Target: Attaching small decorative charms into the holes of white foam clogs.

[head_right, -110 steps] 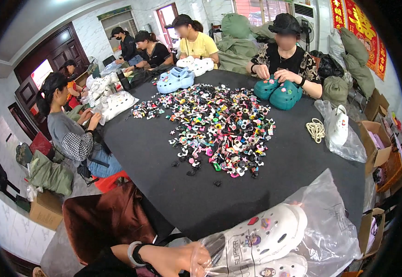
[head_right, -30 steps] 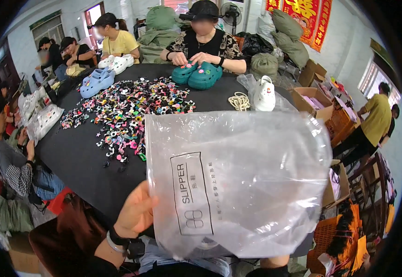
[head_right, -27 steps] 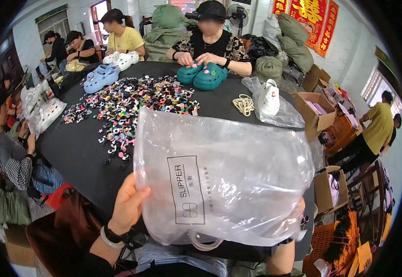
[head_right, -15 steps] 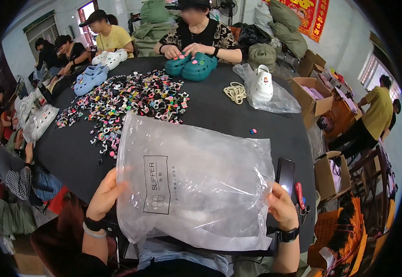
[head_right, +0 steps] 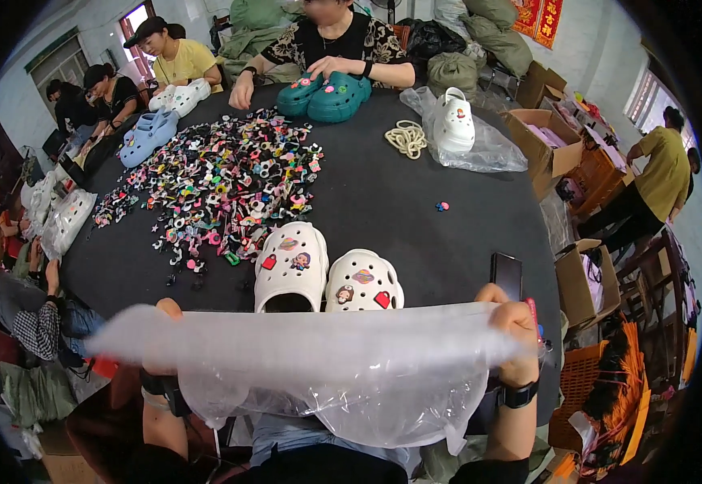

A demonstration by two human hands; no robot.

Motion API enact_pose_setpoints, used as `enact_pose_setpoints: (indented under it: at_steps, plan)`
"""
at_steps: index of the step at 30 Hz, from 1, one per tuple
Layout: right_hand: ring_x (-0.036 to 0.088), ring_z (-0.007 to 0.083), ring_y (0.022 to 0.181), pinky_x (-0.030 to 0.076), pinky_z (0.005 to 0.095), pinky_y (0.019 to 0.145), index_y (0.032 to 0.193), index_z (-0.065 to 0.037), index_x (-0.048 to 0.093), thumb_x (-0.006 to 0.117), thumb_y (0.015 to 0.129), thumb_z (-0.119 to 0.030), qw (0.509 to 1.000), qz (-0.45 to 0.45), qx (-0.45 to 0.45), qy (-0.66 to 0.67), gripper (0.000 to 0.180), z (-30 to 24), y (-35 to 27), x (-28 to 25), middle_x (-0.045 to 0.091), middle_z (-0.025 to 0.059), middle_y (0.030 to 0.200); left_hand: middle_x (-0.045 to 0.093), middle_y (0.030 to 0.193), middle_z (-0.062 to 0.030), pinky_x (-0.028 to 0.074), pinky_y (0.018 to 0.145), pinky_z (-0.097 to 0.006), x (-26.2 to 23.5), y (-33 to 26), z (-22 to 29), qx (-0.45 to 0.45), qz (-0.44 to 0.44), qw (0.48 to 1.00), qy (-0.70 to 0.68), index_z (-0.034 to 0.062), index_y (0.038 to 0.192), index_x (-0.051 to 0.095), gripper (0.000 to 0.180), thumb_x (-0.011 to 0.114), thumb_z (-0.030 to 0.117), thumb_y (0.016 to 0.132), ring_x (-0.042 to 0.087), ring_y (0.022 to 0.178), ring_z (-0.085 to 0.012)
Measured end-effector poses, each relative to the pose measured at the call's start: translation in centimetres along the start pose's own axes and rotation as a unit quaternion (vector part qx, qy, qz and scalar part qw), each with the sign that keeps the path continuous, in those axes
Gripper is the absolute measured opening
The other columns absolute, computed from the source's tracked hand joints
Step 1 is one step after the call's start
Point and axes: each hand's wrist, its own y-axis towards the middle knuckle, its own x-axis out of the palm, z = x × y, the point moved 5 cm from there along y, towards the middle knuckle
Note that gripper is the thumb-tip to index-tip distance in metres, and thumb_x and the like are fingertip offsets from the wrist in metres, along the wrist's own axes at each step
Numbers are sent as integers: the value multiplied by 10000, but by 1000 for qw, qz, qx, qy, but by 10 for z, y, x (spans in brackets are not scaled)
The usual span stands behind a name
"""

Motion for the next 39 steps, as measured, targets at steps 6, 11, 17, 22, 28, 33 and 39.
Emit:
enact_pose_setpoints:
  at_steps: [6,11,17,22,28,33,39]
  plan:
    - [531,196,834,404,259,740,620,-40,646,524,722,54,954,-72,-34,-288,184,-36,1,13,549,97,946,628,793,-217,508,531,-322,39,25,5,-79,-19,996,27,-23,735,547,188,429,23,874,604,612,-242]
    - [572,267,1004,448,353,838,943,-26,654,472,789,60,837,55,-120,-532,255,-77,0,40,583,158,1129,629,809,-230,499,563,-331,65,19,21,-33,-7,998,57,-23,713,549,161,431,-3,821,607,642,-268]
    - [514,322,1203,363,466,998,1338,-19,446,664,790,-476,728,-252,-146,-621,746,-42,-32,177,537,187,1289,626,800,-221,477,559,-303,96,-4,41,35,-5,985,169,-26,724,519,146,431,13,833,587,627,-225]
    - [591,238,1088,425,366,918,1278,-46,530,593,784,-179,667,-170,-252,-680,516,5,-36,175,603,120,1208,604,747,-122,466,505,-292,88,-15,-3,-56,217,970,-90,10,808,494,202,506,180,917,558,596,-173]
    - [675,256,853,518,328,699,1151,-94,650,625,662,28,790,-56,-281,-543,504,-43,3,143,681,112,1065,694,873,-213,524,595,-276,101,-39,19,8,-103,953,284,-37,884,711,229,678,-90,664,665,645,-228]
    - [626,245,1061,467,329,933,1196,9,583,635,843,-106,967,-81,-148,-192,374,-57,10,139,637,138,1167,585,1214,-239,469,887,-361,179,-12,-3,-40,-257,843,472,-26,1158,627,495,766,159,721,602,1049,-328]
    - [470,245,1259,358,363,1055,1330,8,457,527,956,-178,963,-265,54,14,423,-30,-14,187,501,143,1345,566,1118,-167,432,867,-370,135,-21,5,115,46,821,557,-14,938,613,403,803,214,664,546,1017,-288]
